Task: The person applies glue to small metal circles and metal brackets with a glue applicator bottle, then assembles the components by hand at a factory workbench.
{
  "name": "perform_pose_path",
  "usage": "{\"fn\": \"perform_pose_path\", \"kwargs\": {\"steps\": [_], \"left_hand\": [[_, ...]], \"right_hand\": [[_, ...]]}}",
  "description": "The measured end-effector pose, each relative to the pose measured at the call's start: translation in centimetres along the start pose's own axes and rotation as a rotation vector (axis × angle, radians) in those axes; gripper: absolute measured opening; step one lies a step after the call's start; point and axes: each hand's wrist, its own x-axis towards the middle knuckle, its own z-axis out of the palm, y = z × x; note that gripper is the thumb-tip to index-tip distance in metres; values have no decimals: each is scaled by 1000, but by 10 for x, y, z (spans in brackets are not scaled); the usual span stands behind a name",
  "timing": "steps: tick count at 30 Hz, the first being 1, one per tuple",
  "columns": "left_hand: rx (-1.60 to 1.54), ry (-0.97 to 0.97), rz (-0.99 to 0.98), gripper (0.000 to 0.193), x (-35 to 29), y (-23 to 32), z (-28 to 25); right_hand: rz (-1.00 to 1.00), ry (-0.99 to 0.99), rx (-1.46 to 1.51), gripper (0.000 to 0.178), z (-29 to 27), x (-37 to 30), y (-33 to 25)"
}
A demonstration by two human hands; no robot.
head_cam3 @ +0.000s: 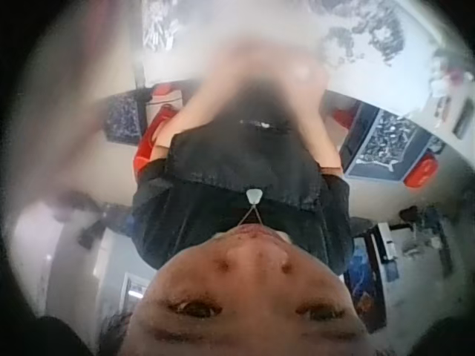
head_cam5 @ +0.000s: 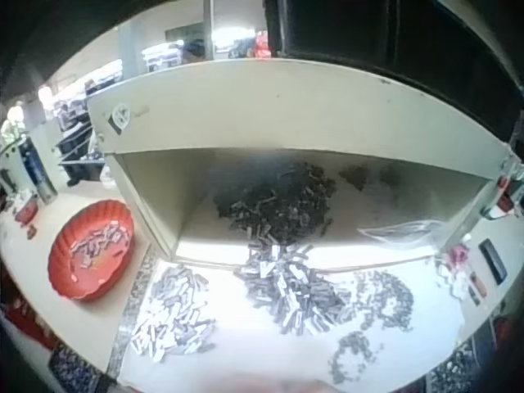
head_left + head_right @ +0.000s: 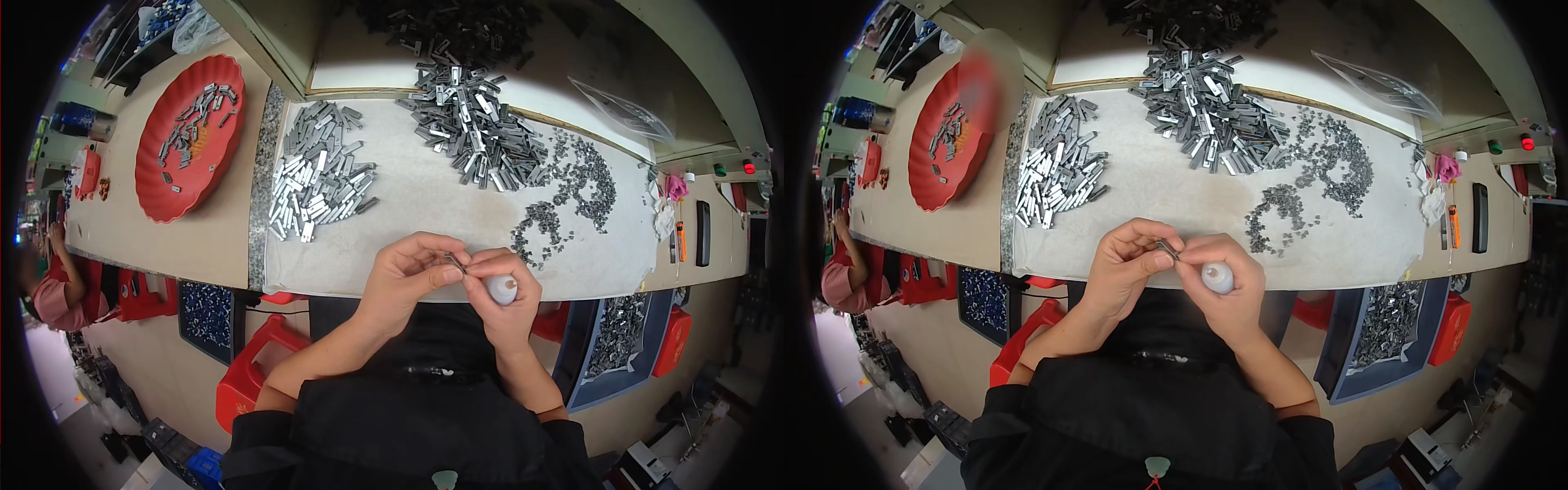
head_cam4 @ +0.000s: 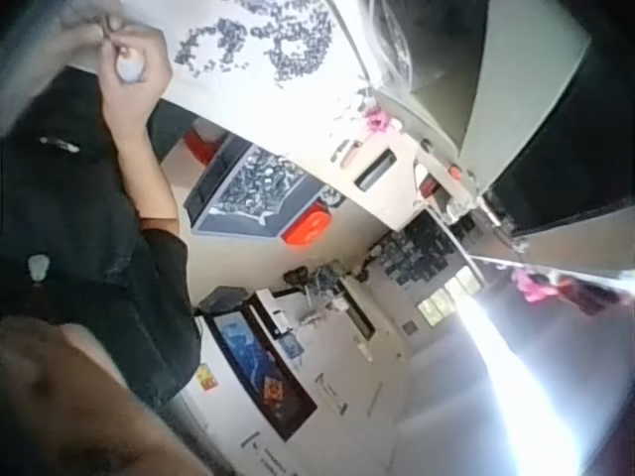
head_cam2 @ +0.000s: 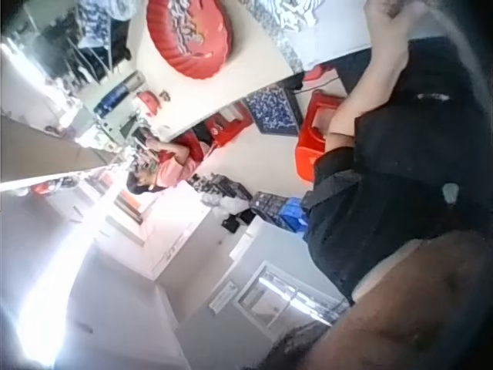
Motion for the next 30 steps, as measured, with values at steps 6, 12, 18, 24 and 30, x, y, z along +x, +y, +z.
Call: {"fn": "perform_pose_path", "kwargs": {"steps": [6, 12, 18, 24, 30], "left_hand": [[10, 141, 129, 26, 3, 2, 5], [236, 100, 142, 25, 0, 7, 0], [207, 135, 149, 21, 0, 2, 4], [364, 141, 234, 19, -2, -6, 3], [414, 147, 247, 19, -1, -4, 3]], "right_hand": [[-116, 123, -335, 26, -4, 2, -14], [-4, 33, -307, 35, -32, -6, -35], [-123, 200, -260, 36, -33, -14, -35], [-349, 239, -240, 39, -31, -15, -34], [-425, 183, -464, 41, -30, -18, -37]]}}
